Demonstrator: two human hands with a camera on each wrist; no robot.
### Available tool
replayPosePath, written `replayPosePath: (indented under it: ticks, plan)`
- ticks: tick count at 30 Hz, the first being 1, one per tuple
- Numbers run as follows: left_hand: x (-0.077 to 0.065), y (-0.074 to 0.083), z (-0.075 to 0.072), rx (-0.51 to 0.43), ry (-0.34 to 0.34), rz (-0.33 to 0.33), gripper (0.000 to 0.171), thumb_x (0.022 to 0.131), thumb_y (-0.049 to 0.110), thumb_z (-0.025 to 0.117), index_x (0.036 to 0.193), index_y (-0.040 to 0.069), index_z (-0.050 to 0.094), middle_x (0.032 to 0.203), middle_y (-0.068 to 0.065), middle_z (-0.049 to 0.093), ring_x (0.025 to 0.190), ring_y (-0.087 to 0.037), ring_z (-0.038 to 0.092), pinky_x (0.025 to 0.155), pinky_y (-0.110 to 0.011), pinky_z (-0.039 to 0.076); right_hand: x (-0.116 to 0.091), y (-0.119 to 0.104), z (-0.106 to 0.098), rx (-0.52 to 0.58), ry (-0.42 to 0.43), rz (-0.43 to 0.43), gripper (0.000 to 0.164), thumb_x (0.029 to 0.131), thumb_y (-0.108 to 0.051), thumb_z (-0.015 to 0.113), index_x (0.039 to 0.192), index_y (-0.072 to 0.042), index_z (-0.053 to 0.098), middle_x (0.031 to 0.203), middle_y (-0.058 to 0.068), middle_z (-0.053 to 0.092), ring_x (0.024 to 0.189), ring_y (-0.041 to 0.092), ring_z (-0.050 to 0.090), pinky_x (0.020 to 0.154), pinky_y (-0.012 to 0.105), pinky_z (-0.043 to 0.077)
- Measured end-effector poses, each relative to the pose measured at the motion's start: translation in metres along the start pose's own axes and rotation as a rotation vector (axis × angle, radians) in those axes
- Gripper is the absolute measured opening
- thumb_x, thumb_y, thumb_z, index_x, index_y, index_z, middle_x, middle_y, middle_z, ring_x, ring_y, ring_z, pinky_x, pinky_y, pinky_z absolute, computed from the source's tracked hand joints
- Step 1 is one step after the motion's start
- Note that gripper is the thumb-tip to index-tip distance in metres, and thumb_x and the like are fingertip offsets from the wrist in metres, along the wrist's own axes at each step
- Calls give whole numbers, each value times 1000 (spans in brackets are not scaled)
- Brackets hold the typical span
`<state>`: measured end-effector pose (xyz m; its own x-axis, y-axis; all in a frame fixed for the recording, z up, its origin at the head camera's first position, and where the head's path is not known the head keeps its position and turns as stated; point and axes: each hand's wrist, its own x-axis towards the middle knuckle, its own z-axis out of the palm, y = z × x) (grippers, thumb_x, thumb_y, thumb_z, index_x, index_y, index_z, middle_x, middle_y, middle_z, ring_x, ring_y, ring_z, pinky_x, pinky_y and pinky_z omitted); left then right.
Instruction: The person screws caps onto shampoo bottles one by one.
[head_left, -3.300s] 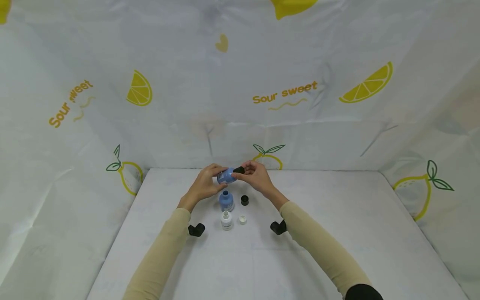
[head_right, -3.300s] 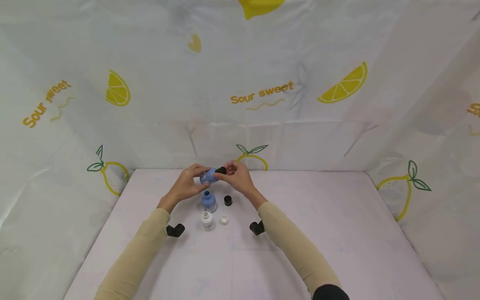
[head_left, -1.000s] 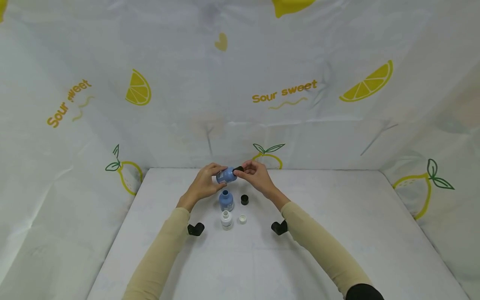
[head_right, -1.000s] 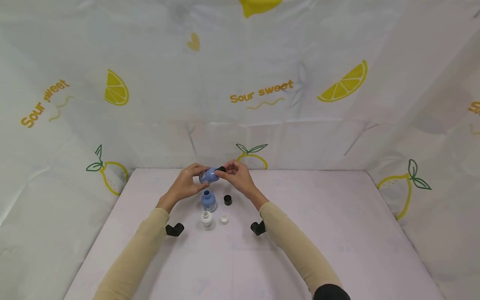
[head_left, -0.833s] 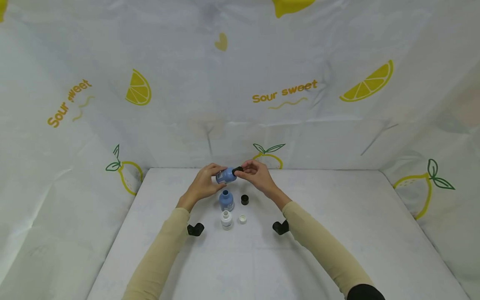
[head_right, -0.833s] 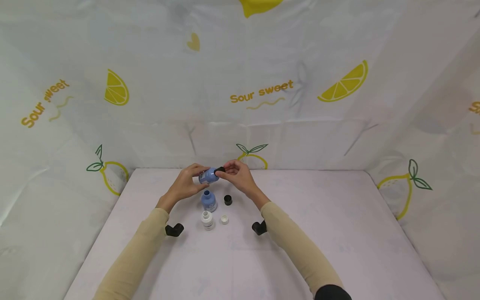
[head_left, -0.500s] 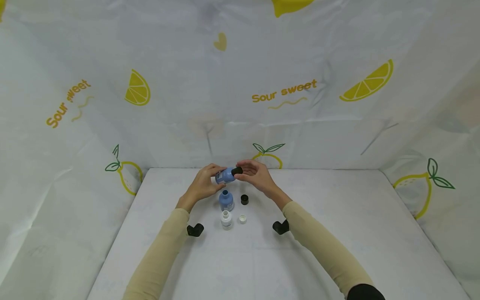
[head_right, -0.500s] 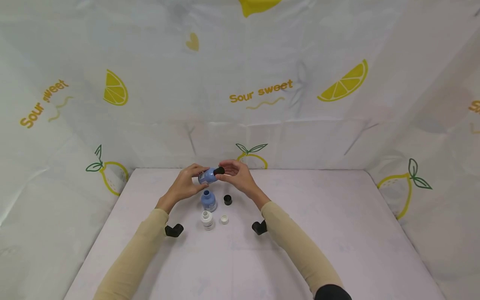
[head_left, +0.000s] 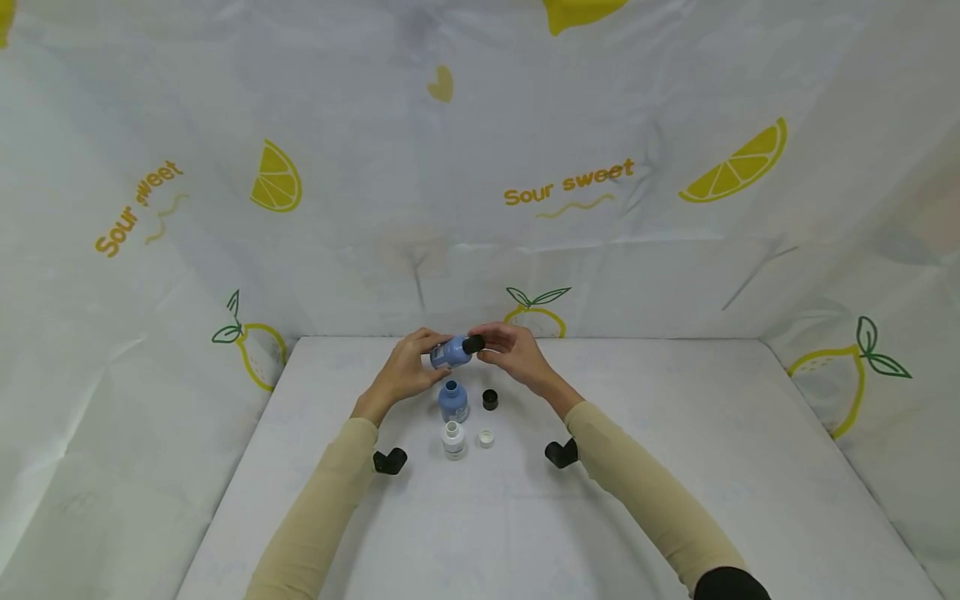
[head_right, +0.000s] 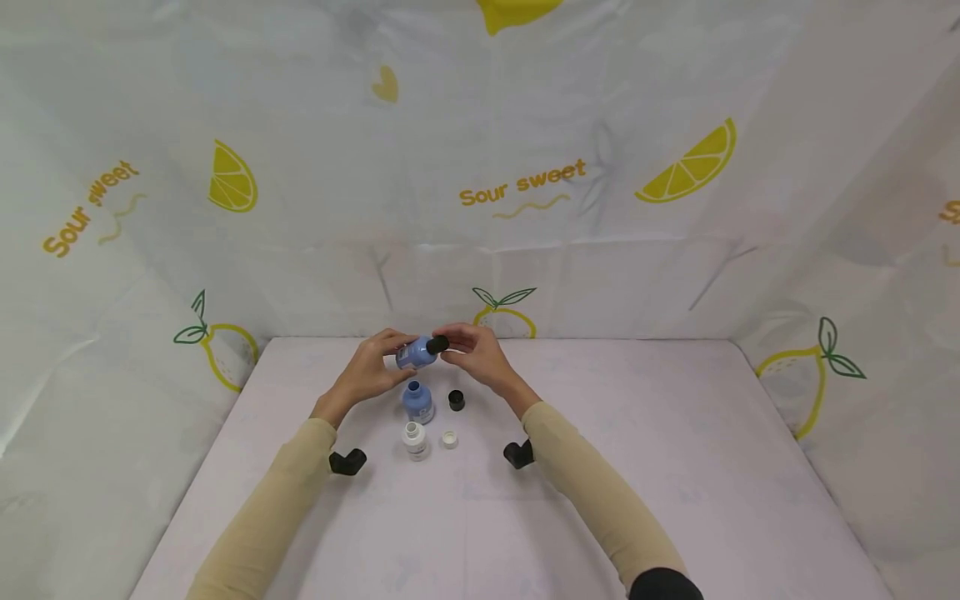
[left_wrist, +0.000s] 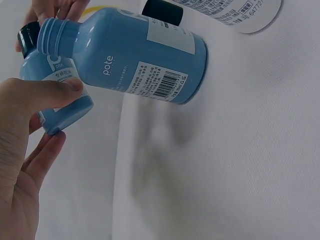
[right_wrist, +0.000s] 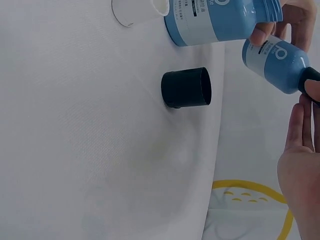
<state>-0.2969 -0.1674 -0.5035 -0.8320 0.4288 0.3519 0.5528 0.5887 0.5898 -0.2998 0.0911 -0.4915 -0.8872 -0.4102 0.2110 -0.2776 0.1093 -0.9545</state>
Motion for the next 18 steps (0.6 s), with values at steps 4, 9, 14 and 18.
replayPosePath:
  ticks: [4, 9, 14, 18]
  plan:
    - [0, 2, -1, -3, 3, 2, 57, 83, 2, 92, 136, -1, 72, 124, -16, 72, 115, -31, 73, 107, -46, 65, -1, 1, -1, -19, 23, 8, 42, 98, 2, 75, 140, 3, 68, 140, 26, 70, 127, 35, 72, 109, 21, 61]
    - [1, 4, -2, 1, 3, 2, 57, 84, 3, 92, 137, -1, 71, 126, -16, 71, 116, -31, 73, 107, -46, 65, -1, 1, -1, -35, 51, 14, 42, 96, 1, 78, 137, 4, 69, 132, 27, 71, 114, 23, 73, 100, 15, 61]
    - [1, 6, -4, 3, 7, 14, 58, 84, 3, 92, 137, -2, 71, 127, -18, 72, 116, -32, 73, 107, -47, 66, -1, 1, 1, -37, 71, 20, 38, 96, 0, 79, 132, 4, 70, 124, 27, 72, 103, 11, 70, 94, 12, 61]
    - [1, 7, -5, 0, 11, 20, 58, 83, 2, 92, 137, -2, 71, 126, -18, 72, 116, -32, 73, 106, -47, 66, -1, -1, 2, -43, 83, 47, 37, 96, -4, 80, 131, 3, 70, 124, 23, 73, 101, 7, 69, 92, 11, 60]
